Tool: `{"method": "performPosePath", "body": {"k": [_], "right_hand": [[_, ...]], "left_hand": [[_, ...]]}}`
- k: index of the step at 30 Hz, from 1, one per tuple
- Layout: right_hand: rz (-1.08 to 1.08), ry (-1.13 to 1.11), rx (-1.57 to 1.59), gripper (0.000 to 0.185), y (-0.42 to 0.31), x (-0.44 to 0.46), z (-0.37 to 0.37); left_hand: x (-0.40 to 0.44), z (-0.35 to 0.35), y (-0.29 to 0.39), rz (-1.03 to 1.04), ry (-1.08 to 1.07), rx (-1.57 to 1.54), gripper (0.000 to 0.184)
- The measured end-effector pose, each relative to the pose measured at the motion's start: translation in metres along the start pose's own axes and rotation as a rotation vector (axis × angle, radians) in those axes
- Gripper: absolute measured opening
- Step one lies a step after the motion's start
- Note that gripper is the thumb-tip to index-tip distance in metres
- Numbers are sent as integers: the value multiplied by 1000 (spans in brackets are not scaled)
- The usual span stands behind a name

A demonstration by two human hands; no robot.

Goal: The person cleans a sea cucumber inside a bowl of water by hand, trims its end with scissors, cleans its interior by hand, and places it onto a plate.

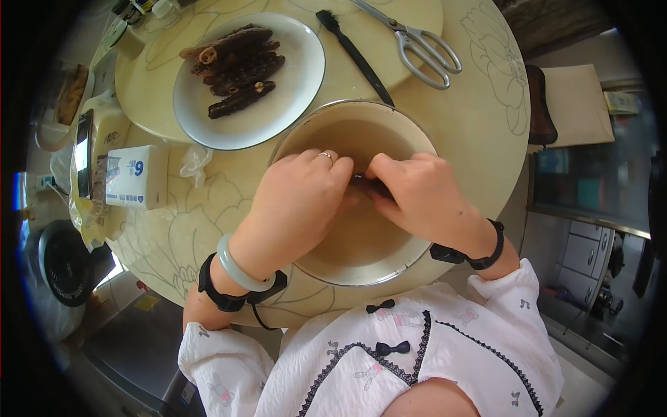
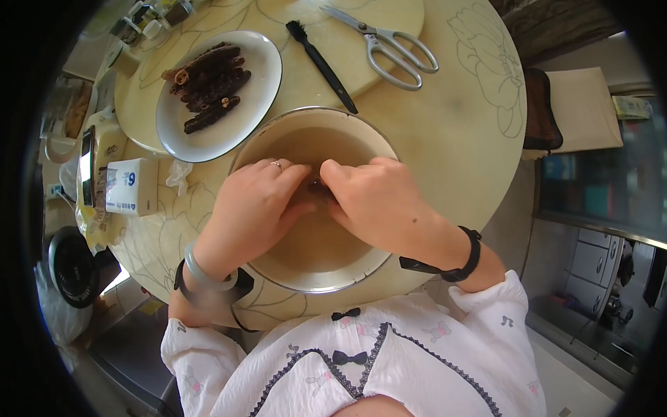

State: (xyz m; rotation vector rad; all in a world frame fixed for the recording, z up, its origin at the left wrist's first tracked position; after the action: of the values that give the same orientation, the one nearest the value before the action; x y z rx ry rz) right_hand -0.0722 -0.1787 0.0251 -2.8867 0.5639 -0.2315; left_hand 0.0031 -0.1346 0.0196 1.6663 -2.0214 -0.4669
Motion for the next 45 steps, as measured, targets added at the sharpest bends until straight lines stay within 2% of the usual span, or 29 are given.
{"method": "performPosePath", "body": {"k": [1,4,6,10,11,12,13,15,19,25,27,33,37,39,45], "right_hand": [[-4,-1,-1,17,-1,1,-2],[66,9,116,17,6,-1,-8],[34,111,179,15,6,-3,-15],[89,102,374,13,10,-3,-15],[124,65,452,12,13,-2,-13],[159,28,529,11,14,-2,-11],[160,31,529,11,15,-1,-14],[205,-54,610,10,18,-1,-10],[182,-65,633,10,17,-1,-10],[197,-73,594,10,17,-1,-11],[128,58,529,11,13,-1,-21],[-1,196,297,11,0,-2,-36],[-42,186,244,12,-4,-4,-32],[-41,241,212,13,-1,-4,-36],[-12,201,210,12,4,-3,-30]], "left_hand": [[0,-4,-7,-72,32,-178,20],[-1,-5,-12,-158,9,-339,28],[1,-5,-16,-176,-2,-434,27],[0,-5,-19,-208,-12,-736,23],[-1,-3,-21,-209,-12,-735,23],[-3,3,-26,-241,-19,-878,21],[-4,8,-28,-273,-27,-1020,19],[-3,10,-29,-329,-62,-1103,18],[-6,19,-32,-461,-119,-1312,16],[-5,17,-30,-468,-137,-1338,16],[-5,17,-30,-465,-140,-1337,17],[-5,23,-31,-416,-133,-1289,17],[-3,19,-28,-313,-116,-1170,17],[-3,18,-28,-317,-129,-1212,18],[-3,19,-28,-310,-137,-1237,19]]}}
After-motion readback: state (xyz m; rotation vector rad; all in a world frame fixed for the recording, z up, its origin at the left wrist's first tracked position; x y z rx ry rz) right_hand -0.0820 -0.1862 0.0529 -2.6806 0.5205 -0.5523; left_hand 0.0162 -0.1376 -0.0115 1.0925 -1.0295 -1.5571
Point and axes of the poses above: each hand's wrist, its own x-axis towards the middle knuckle, its own z-axis out of the palm, y = z × x, the point moved 10 cm from there along x, towards the middle knuckle, and after that the axes turned 11 degrees about -x, right-handed, at the moved point
